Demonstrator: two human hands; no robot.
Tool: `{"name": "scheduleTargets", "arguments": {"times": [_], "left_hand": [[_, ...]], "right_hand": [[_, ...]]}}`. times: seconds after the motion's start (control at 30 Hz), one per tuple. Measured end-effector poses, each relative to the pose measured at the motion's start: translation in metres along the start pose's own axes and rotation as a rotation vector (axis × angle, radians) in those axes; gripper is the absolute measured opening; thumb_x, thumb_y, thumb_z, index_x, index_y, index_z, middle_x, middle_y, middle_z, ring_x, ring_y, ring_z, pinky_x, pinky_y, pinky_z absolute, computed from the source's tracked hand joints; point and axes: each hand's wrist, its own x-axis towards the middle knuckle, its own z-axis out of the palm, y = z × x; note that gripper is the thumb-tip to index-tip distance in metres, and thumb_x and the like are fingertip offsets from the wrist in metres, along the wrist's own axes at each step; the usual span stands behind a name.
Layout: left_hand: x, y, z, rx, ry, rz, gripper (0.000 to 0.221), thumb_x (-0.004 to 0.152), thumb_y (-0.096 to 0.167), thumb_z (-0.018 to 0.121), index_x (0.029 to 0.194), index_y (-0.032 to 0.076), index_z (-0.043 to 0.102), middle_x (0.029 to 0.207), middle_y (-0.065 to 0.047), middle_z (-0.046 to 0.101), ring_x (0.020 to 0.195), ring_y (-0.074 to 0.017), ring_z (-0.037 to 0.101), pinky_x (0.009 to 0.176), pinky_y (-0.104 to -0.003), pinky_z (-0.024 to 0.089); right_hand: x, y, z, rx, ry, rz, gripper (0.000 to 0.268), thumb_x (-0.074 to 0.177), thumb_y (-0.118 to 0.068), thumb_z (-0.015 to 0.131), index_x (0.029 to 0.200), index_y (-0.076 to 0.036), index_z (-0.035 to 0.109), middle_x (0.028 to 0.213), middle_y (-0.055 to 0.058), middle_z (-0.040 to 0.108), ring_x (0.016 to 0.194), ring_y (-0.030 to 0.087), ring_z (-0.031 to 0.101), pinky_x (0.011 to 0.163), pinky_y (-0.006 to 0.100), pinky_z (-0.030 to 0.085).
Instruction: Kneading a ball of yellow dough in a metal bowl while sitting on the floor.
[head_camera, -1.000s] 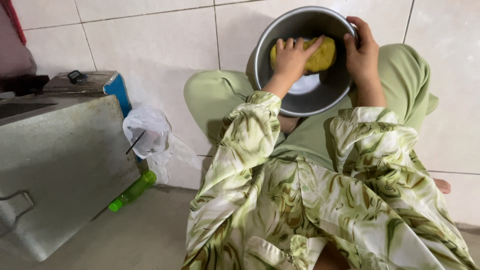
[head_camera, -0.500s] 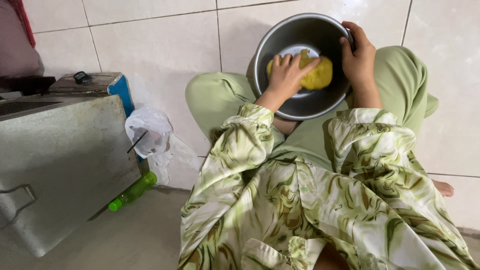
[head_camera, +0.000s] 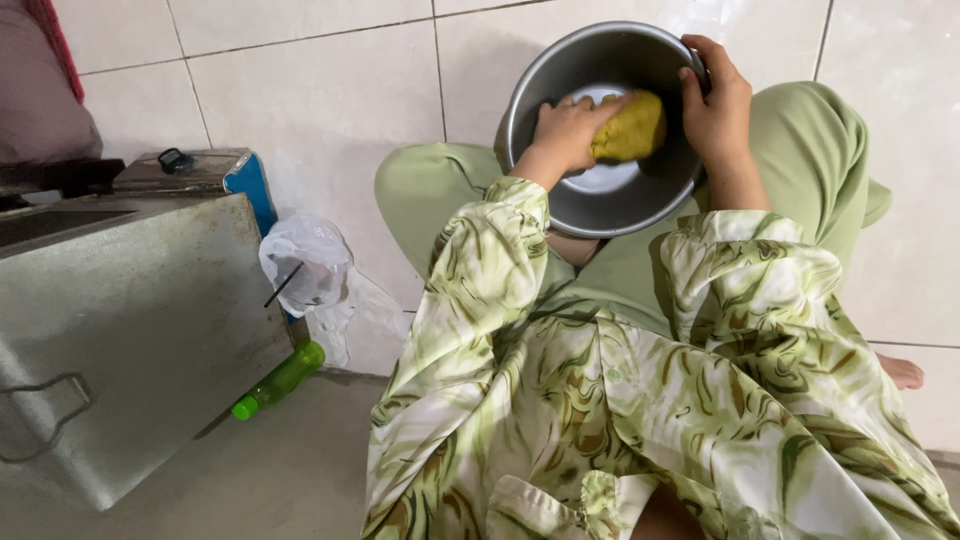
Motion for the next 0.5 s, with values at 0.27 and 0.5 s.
{"name": "scheduleTargets", "arguments": {"times": [0.27, 0.5], "left_hand": [[-0.03, 0.012, -0.002, 0.054, 0.141, 0.176, 0.096, 0.06, 0.021, 0.082, 0.137, 0.045, 0.031, 0.121, -0.005, 0.052, 0.108, -0.0269, 0.044, 0.092, -0.059, 0.03], [-0.07, -0.019, -0.054, -0.338, 0.851, 0.024, 0.035, 0.079, -0.003, 0.064, 0.105, 0.02, 0.061, 0.115, 0.005, 0.055, 0.106, -0.0188, 0.058, 0.087, -0.023, 0.059]], "right_hand": [[0.0, -0.011, -0.002, -0.083, 0.029, -0.101, 0.039, 0.085, 0.017, 0.057, 0.122, 0.004, 0.054, 0.112, 0.022, 0.058, 0.098, 0.034, 0.058, 0.084, 0.04, 0.048], [-0.015, -0.055, 0.024, -0.354, -0.299, -0.497, 0.052, 0.071, -0.021, 0.078, 0.119, -0.005, 0.066, 0.115, 0.016, 0.058, 0.107, 0.031, 0.054, 0.089, 0.04, 0.04]]}}
